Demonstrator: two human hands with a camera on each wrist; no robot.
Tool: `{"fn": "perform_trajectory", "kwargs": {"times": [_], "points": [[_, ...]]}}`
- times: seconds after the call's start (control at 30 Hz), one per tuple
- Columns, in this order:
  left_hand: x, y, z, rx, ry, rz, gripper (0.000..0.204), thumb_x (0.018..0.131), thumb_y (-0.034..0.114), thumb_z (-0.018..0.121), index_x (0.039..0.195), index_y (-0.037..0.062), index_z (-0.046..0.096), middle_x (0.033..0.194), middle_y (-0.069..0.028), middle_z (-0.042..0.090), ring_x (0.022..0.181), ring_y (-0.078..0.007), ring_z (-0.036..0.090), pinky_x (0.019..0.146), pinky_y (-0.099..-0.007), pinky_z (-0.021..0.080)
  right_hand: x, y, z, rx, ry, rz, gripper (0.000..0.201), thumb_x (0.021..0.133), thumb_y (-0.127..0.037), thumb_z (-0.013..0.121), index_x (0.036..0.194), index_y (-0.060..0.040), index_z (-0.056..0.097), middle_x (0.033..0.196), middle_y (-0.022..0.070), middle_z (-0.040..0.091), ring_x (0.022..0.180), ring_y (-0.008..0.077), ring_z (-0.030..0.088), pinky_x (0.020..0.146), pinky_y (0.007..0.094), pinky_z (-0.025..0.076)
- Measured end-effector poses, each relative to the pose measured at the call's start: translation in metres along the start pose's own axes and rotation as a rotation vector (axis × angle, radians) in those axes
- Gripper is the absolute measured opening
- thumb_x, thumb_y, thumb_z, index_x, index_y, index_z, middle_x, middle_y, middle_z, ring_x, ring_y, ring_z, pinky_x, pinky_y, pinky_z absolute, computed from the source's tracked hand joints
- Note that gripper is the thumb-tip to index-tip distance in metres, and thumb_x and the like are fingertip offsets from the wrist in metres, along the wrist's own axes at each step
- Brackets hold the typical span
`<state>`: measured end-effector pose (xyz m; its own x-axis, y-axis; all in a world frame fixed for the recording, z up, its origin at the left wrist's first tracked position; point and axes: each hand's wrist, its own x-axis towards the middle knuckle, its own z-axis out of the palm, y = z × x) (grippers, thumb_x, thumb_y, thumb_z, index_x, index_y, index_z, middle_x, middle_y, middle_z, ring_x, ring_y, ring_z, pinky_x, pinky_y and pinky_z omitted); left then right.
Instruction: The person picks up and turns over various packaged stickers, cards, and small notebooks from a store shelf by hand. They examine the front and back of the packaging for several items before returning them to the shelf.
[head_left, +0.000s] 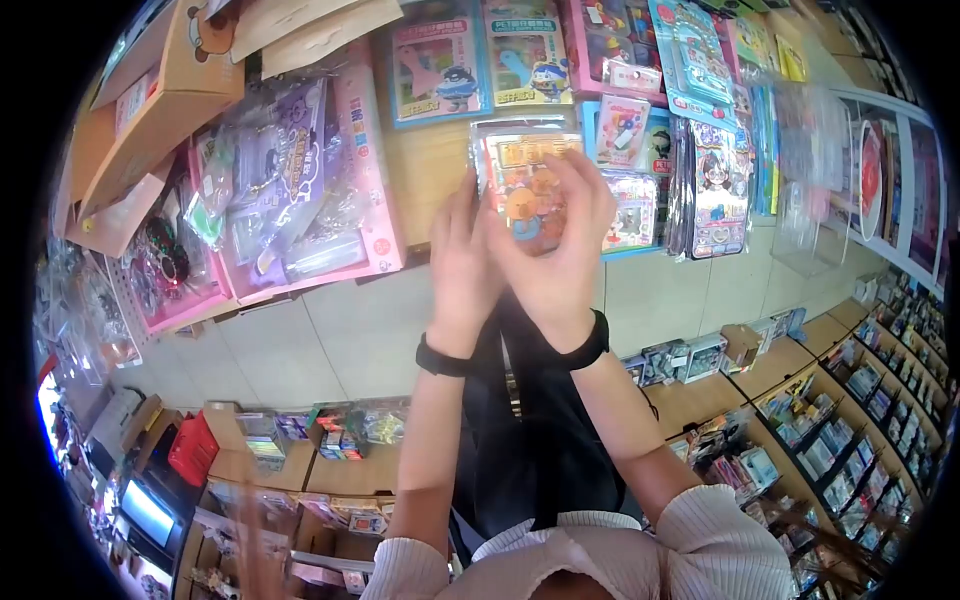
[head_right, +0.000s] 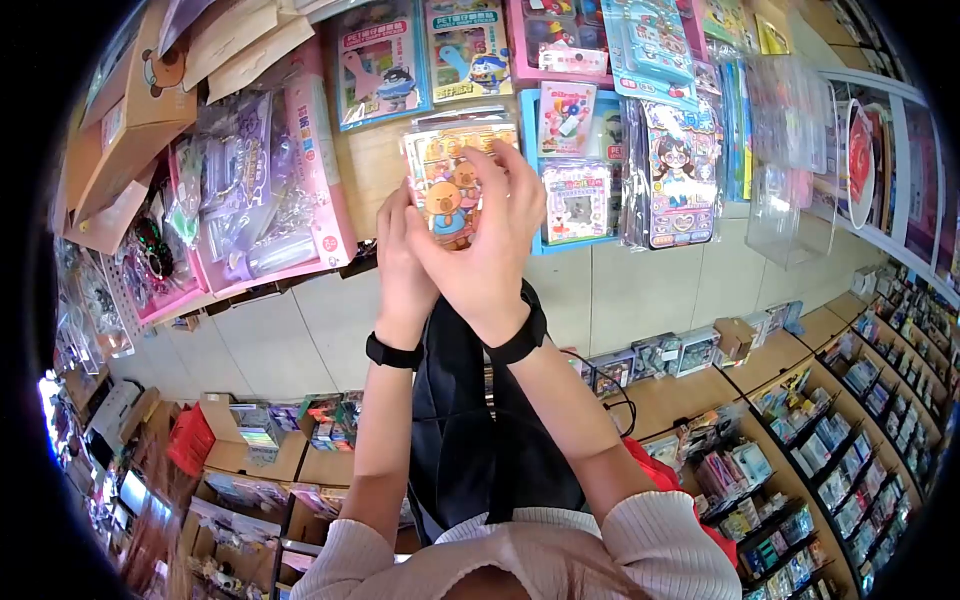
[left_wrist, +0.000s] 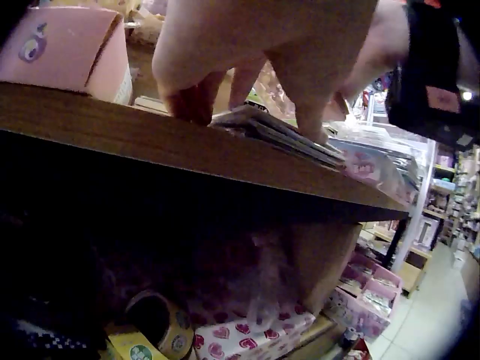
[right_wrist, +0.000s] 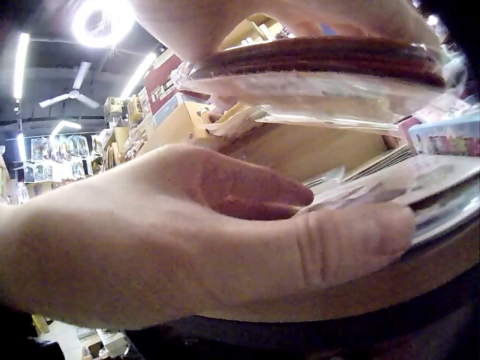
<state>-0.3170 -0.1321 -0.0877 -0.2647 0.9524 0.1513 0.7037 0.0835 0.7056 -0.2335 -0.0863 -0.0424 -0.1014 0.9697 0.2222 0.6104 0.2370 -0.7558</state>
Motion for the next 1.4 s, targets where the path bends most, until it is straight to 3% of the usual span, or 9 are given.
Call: {"fn": "perform_trajectory", "kwargs": {"times": [0.03, 0.1, 0.3, 0.4, 0.53, 0.73, 0.83, 1.1, 1.4], "points": [[-0.005, -0.004, 0.001, 0.001, 0.002, -0.003, 0.057, 0.066, 0.006, 0.069, 0.12, 0.0021, 0.05, 0.126, -0.0176, 0.045, 0.112, -0.0348, 0.044, 0.091, -0.0423, 0.04, -0.001, -0.004, 0.004, 0.001, -0.003, -0.002, 0.063, 0.062, -0.019, 0.074, 0.117, -0.007, 0.045, 0.121, 0.0185, 0.039, 0.11, 0.0349, 0.036, 0.093, 0.0458, 0.028], [-0.019, -0.014, 0.005, -0.584, 0.034, -0.452, 0.048, 0.072, 0.004, 0.065, 0.118, -0.0008, 0.05, 0.119, -0.0177, 0.05, 0.108, -0.0325, 0.049, 0.089, -0.0392, 0.041, -0.003, -0.016, 0.014, 0.043, -0.047, -0.005, 0.065, 0.061, -0.022, 0.073, 0.117, -0.0049, 0.045, 0.121, 0.0188, 0.039, 0.11, 0.0353, 0.036, 0.093, 0.0456, 0.028], [-0.063, -0.001, -0.046, -0.218, 0.21, -0.396, 0.031, 0.085, 0.001, 0.053, 0.115, -0.0045, 0.048, 0.105, -0.0163, 0.055, 0.096, -0.0268, 0.056, 0.084, -0.0334, 0.043, -0.008, -0.039, 0.053, 0.156, -0.093, -0.042, 0.064, 0.063, -0.025, 0.072, 0.117, -0.0039, 0.043, 0.12, 0.0186, 0.038, 0.108, 0.0359, 0.036, 0.091, 0.0467, 0.028], [-0.063, -0.002, -0.053, -0.31, 0.328, -0.436, 0.024, 0.089, -0.002, 0.043, 0.113, -0.005, 0.047, 0.11, -0.0145, 0.054, 0.099, -0.0186, 0.055, 0.086, -0.029, 0.043, -0.011, -0.039, 0.058, 0.12, -0.075, -0.037, 0.063, 0.064, -0.025, 0.072, 0.117, -0.0045, 0.044, 0.12, 0.0182, 0.038, 0.109, 0.0355, 0.036, 0.091, 0.047, 0.027], [-0.04, 0.001, -0.055, -0.457, 0.384, -0.403, 0.024, 0.089, -0.002, 0.044, 0.112, -0.0048, 0.048, 0.109, -0.0155, 0.055, 0.096, -0.0223, 0.056, 0.083, -0.0321, 0.045, -0.005, -0.035, 0.039, -0.012, -0.031, -0.035, 0.061, 0.063, -0.024, 0.072, 0.115, -0.0054, 0.046, 0.12, 0.0174, 0.039, 0.11, 0.0348, 0.036, 0.091, 0.0467, 0.027], [-0.017, 0.013, -0.048, -0.576, 0.057, -0.443, 0.029, 0.089, -0.003, 0.041, 0.118, -0.0034, 0.043, 0.115, -0.0152, 0.054, 0.097, -0.0209, 0.057, 0.083, -0.0319, 0.047, -0.005, -0.005, 0.024, -0.24, 0.032, -0.045, 0.059, 0.062, -0.024, 0.071, 0.114, -0.0078, 0.048, 0.12, 0.015, 0.041, 0.11, 0.0335, 0.036, 0.09, 0.046, 0.027], [-0.018, 0.008, -0.035, -0.484, -0.065, -0.429, 0.039, 0.086, 0.0, 0.044, 0.124, 0.0002, 0.042, 0.111, -0.02, 0.054, 0.102, -0.0317, 0.054, 0.086, -0.037, 0.043, -0.008, 0.007, 0.022, -0.34, 0.065, -0.079, 0.057, 0.064, -0.023, 0.071, 0.114, -0.0083, 0.048, 0.121, 0.0156, 0.041, 0.109, 0.0331, 0.036, 0.09, 0.0472, 0.025], [-0.025, 0.002, -0.018, -0.477, -0.065, -0.378, 0.04, 0.087, -0.002, 0.041, 0.126, -0.0021, 0.041, 0.121, -0.0203, 0.05, 0.114, -0.0315, 0.049, 0.092, -0.0355, 0.04, -0.012, 0.014, 0.025, -0.344, 0.089, -0.06, 0.057, 0.065, -0.025, 0.07, 0.114, -0.0067, 0.048, 0.121, 0.017, 0.042, 0.111, 0.0334, 0.037, 0.091, 0.0482, 0.025], [-0.028, 0.006, -0.008, -0.386, -0.008, -0.385, 0.038, 0.088, -0.004, 0.04, 0.127, -0.0026, 0.044, 0.117, -0.0177, 0.056, 0.099, -0.0169, 0.056, 0.083, -0.0274, 0.044, -0.016, 0.016, 0.022, -0.297, 0.003, -0.051, 0.051, 0.07, -0.026, 0.068, 0.112, -0.004, 0.049, 0.123, 0.0192, 0.039, 0.115, 0.036, 0.033, 0.094, 0.053, 0.022]]}}
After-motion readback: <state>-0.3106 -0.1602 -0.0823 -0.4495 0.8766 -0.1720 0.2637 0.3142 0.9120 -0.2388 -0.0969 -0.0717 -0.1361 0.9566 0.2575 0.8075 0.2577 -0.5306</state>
